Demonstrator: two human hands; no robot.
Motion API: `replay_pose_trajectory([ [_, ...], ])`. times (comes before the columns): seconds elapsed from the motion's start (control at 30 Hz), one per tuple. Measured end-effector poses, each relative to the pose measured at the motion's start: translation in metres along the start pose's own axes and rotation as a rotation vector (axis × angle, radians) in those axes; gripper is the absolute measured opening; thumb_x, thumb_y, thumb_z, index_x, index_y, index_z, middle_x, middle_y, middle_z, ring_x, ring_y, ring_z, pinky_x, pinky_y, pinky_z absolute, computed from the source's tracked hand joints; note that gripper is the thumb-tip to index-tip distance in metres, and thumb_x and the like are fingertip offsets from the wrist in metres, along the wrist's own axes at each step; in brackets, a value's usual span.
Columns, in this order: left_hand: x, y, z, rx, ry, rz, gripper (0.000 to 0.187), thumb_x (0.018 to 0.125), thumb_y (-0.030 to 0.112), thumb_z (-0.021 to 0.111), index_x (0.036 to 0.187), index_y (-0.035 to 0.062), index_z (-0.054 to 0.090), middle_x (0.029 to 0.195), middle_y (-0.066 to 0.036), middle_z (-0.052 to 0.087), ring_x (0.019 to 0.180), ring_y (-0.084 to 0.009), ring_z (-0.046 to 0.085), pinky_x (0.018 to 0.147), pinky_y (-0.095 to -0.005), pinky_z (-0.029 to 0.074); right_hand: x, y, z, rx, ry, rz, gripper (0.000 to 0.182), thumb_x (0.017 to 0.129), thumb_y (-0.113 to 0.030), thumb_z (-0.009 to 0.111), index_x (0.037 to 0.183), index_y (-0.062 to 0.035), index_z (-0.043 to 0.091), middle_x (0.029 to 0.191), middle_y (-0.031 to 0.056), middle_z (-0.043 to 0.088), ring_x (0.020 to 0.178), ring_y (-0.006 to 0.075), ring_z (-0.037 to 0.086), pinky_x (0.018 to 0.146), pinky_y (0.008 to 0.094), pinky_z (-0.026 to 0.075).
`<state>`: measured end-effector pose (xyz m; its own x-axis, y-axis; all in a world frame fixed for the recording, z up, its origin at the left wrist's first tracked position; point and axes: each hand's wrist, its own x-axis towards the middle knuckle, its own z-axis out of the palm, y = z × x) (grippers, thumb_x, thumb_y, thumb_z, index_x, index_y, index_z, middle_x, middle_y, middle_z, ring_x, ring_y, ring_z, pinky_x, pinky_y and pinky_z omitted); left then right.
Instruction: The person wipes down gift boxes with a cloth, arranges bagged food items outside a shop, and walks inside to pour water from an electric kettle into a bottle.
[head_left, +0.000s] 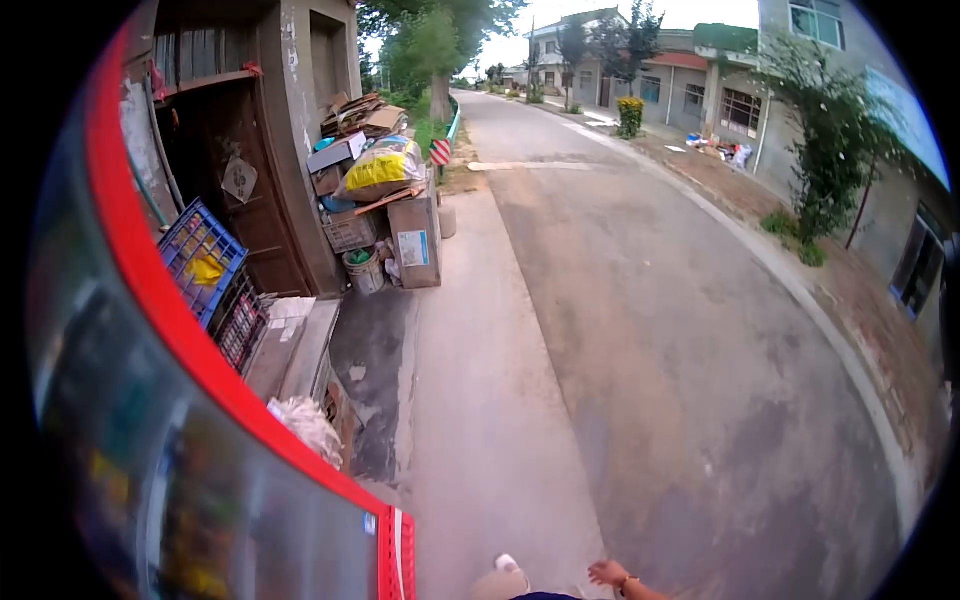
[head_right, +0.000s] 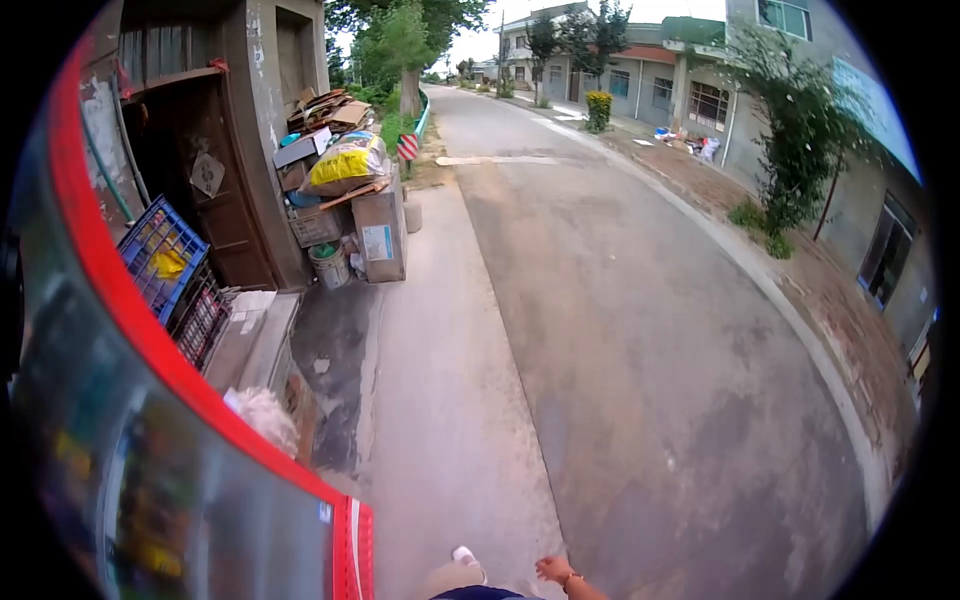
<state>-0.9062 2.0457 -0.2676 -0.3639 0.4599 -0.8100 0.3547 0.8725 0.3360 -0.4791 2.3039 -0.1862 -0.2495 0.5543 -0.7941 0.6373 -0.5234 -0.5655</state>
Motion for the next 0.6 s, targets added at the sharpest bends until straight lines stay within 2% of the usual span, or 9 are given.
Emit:
replay_pose_trajectory([
  [0.1,0.116,0.136,-0.069,-0.01,0.03,0.236,0.03,0.082,0.031,0.048,0.093,0.0071,0.063,0.081,-0.016,0.064,0.075,-0.0247,0.063,0.066,-0.037,0.049,0.043,-0.038,-0.036,0.019,0.002,0.062,0.026,0.088,-0.021,0.051,0.102,-0.0007,0.06,0.084,0.0091,0.066,0.07,0.0188,0.064,0.061,0.0323,0.054],
  [0.17,0.112,0.297,-0.164,-0.148,0.164,0.421,0.034,0.083,0.035,0.048,0.09,0.0053,0.063,0.074,-0.015,0.064,0.069,-0.0277,0.062,0.064,-0.0379,0.047,0.086,-0.063,-0.057,0.214,0.048,0.132,0.023,0.087,-0.018,0.051,0.098,-0.0005,0.06,0.081,0.0103,0.065,0.066,0.0203,0.064,0.059,0.0326,0.053],
  [0.2,0.138,0.353,-0.193,-0.257,0.245,0.578,0.029,0.086,0.03,0.047,0.085,0.0055,0.063,0.068,-0.006,0.062,0.061,-0.0135,0.056,0.056,-0.0305,0.043,0.107,-0.081,-0.065,0.326,0.074,0.172,0.022,0.086,-0.017,0.051,0.098,-0.0006,0.06,0.081,0.0105,0.065,0.067,0.0211,0.064,0.058,0.0325,0.053],
  [0.33,0.184,0.507,-0.302,-0.435,0.198,0.891,0.026,0.091,0.021,0.048,0.104,0.0022,0.06,0.088,-0.008,0.066,0.076,-0.0131,0.063,0.069,-0.0264,0.049,0.212,-0.157,-0.084,0.36,-0.012,0.284,0.022,0.085,-0.017,0.052,0.097,-0.0014,0.061,0.082,0.0106,0.065,0.069,0.022,0.066,0.058,0.0316,0.054],
  [0.4,0.186,0.545,-0.345,-0.48,0.247,0.991,0.028,0.089,0.026,0.05,0.103,0.0039,0.06,0.088,-0.018,0.065,0.079,-0.0279,0.063,0.07,-0.0351,0.048,0.253,-0.228,-0.083,0.031,0.134,0.205,0.024,0.084,-0.019,0.052,0.097,-0.0011,0.062,0.08,0.0088,0.066,0.069,0.0197,0.066,0.06,0.0304,0.054],
  [0.43,0.201,0.549,-0.362,-0.487,0.265,0.94,0.027,0.089,0.027,0.052,0.099,0.004,0.061,0.083,-0.016,0.065,0.075,-0.0266,0.063,0.067,-0.0339,0.049,0.277,-0.266,-0.09,-0.085,0.102,0.188,0.025,0.085,-0.021,0.052,0.099,-0.002,0.062,0.081,0.0095,0.065,0.069,0.0201,0.065,0.058,0.0312,0.054],
  [0.53,0.302,0.493,-0.375,-0.451,0.22,0.484,0.025,0.089,0.026,0.05,0.085,0.0045,0.062,0.076,-0.01,0.066,0.066,-0.0239,0.062,0.062,-0.0331,0.049,0.381,-0.382,-0.123,-0.263,0.044,0.1,0.027,0.084,-0.021,0.052,0.099,-0.001,0.063,0.079,0.0108,0.066,0.065,0.019,0.064,0.057,0.0297,0.053],
  [0.57,0.373,0.435,-0.348,-0.32,0.276,0.202,0.025,0.086,0.027,0.05,0.084,0.0068,0.064,0.077,-0.009,0.067,0.068,-0.0251,0.063,0.063,-0.0362,0.049,0.442,-0.395,-0.137,-0.357,-0.001,0.011,0.027,0.083,-0.021,0.052,0.097,-0.0008,0.064,0.079,0.0107,0.067,0.065,0.0178,0.065,0.059,0.029,0.053],
  [0.6,0.381,0.392,-0.338,-0.322,0.288,0.17,0.025,0.086,0.027,0.05,0.084,0.0068,0.064,0.077,-0.009,0.067,0.068,-0.0251,0.063,0.063,-0.0362,0.049,0.501,-0.408,-0.15,-0.447,-0.038,-0.081,0.027,0.082,-0.021,0.052,0.095,-0.0006,0.065,0.079,0.0105,0.067,0.064,0.0166,0.065,0.061,0.0282,0.053],
])
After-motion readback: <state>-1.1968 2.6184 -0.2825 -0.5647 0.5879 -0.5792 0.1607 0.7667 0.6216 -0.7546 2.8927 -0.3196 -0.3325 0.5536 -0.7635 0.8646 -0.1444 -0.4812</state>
